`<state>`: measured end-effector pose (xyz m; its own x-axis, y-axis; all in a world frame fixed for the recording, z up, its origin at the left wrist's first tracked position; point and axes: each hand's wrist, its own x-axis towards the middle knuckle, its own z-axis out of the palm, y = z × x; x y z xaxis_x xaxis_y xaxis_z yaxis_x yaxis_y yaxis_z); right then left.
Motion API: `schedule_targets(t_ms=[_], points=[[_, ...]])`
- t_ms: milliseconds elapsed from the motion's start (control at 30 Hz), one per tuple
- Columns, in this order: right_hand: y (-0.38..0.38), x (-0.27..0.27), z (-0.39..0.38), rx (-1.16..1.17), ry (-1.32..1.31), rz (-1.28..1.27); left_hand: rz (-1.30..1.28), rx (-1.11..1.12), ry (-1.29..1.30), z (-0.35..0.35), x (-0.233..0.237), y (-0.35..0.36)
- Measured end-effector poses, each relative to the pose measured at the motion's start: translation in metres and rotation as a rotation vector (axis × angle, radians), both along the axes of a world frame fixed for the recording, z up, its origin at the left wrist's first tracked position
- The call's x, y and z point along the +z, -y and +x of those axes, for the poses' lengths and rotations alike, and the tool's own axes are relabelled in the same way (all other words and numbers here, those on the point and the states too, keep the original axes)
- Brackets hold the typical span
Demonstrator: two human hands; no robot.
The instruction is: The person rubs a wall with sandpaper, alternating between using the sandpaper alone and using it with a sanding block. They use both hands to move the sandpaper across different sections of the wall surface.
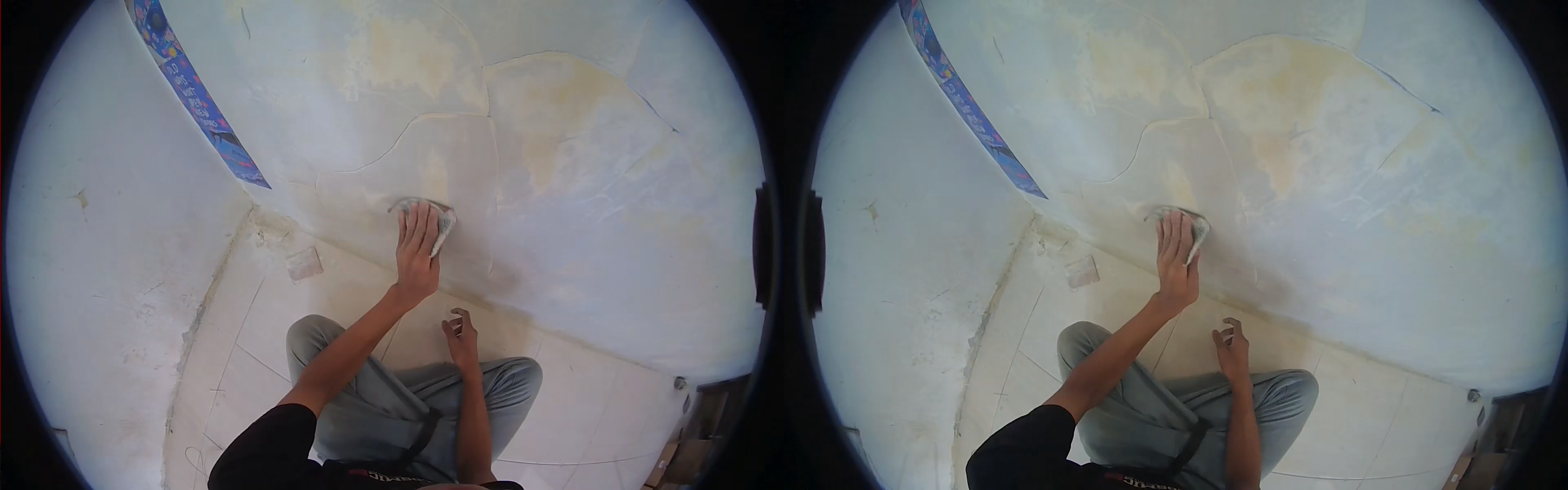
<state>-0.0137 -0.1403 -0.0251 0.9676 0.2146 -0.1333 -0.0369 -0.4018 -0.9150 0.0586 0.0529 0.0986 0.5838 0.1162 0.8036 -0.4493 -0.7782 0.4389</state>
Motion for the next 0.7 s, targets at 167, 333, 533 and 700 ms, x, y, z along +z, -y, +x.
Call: schedule_targets(t_ms=[167, 333, 533, 700], points=[[0.000, -0.001, -0.005, 0.005, -0.035, -0.010, -0.093, 0.055, 0.062, 0.006, 0.056, -0.003], [0.000, -0.002, -0.002, 0.008, -0.001, -0.004, 0.036, 0.009, -0.002, 0.003, -0.015, 0.001], [0.001, -0.011, -0.001, 0.000, -0.002, 0.000, -0.094, 0.028, 0.071, 0.009, 0.056, 0.001], [0.000, -0.005, -0.004, 0.001, 0.006, -0.017, 0.053, 0.029, -0.003, 0.001, -0.002, 0.001]])
